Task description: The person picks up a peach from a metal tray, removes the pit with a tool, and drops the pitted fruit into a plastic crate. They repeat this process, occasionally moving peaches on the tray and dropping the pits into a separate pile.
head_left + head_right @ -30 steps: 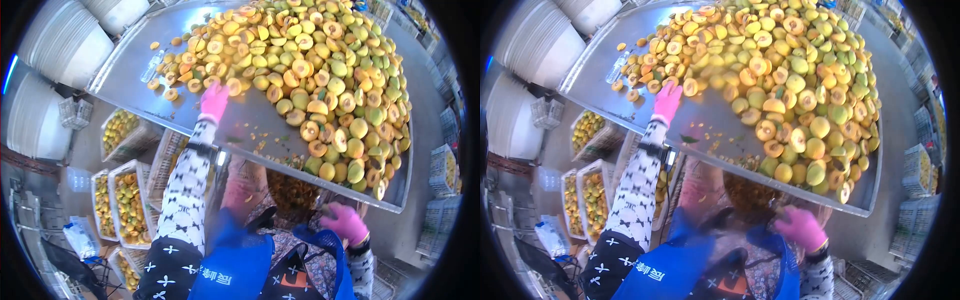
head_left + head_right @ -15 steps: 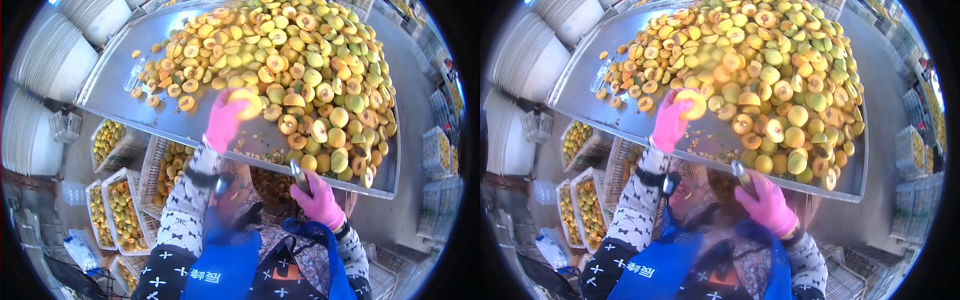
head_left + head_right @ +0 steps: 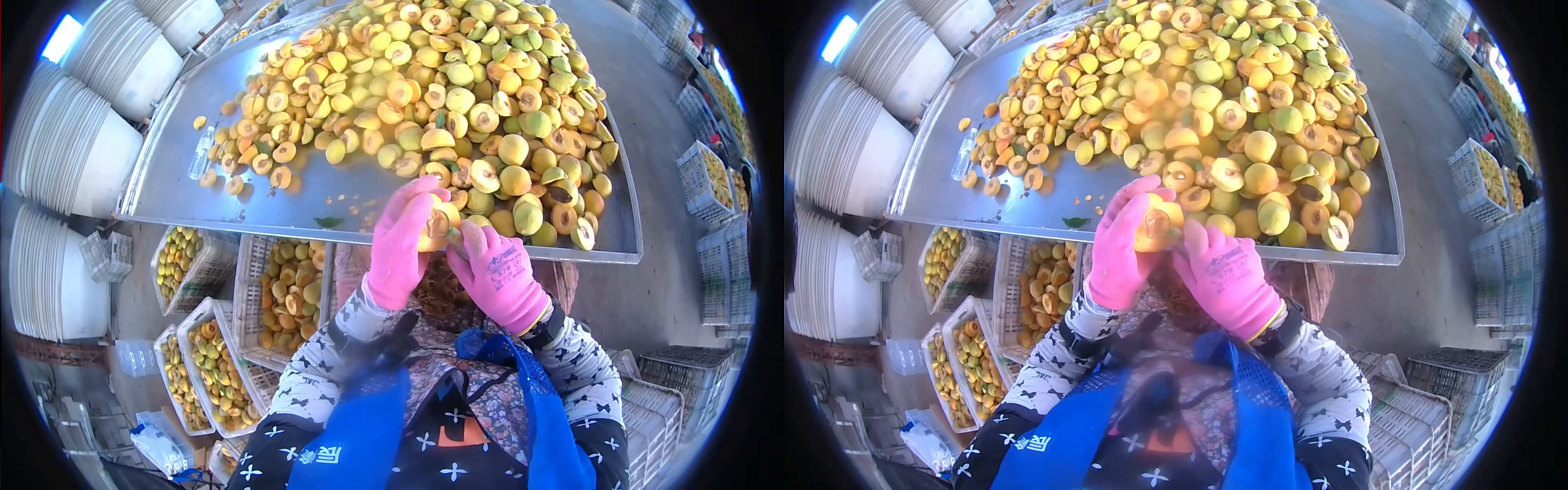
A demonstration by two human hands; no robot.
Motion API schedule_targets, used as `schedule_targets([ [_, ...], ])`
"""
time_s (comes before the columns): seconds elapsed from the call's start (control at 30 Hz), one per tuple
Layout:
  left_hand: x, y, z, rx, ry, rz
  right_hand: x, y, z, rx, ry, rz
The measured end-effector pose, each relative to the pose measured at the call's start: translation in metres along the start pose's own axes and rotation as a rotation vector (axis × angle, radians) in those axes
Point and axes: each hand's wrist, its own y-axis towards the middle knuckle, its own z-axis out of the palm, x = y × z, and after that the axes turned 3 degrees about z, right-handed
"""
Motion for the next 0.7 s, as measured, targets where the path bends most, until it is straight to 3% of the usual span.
schedule_targets([
  [0.07, 0.000, -0.001, 0.001, -0.051, -0.214, -0.126, 0.001, 0.001, -0.002, 0.026, -0.054, -0.009],
  [0.13, -0.001, 0.000, 0.002, -0.151, -0.657, -0.434, 0.003, 0.000, -0.001, 0.049, -0.111, -0.016],
  [0.23, 0.007, -0.004, -0.002, -0.112, -0.501, -0.354, 0.004, -0.004, 0.007, 0.134, -0.016, 0.045],
  [0.37, 0.022, -0.011, -0.011, -0.059, -0.380, -0.293, 0.008, -0.007, 0.010, 0.226, 0.353, 0.066],
  [0.43, 0.017, -0.013, -0.012, -0.060, -0.383, -0.385, 0.007, -0.011, 0.019, 0.198, 0.238, 0.068],
  [0.7, 0.021, -0.010, 0.002, -0.172, -0.423, -0.318, 0.001, -0.008, 0.025, 0.155, 0.140, 0.099],
])
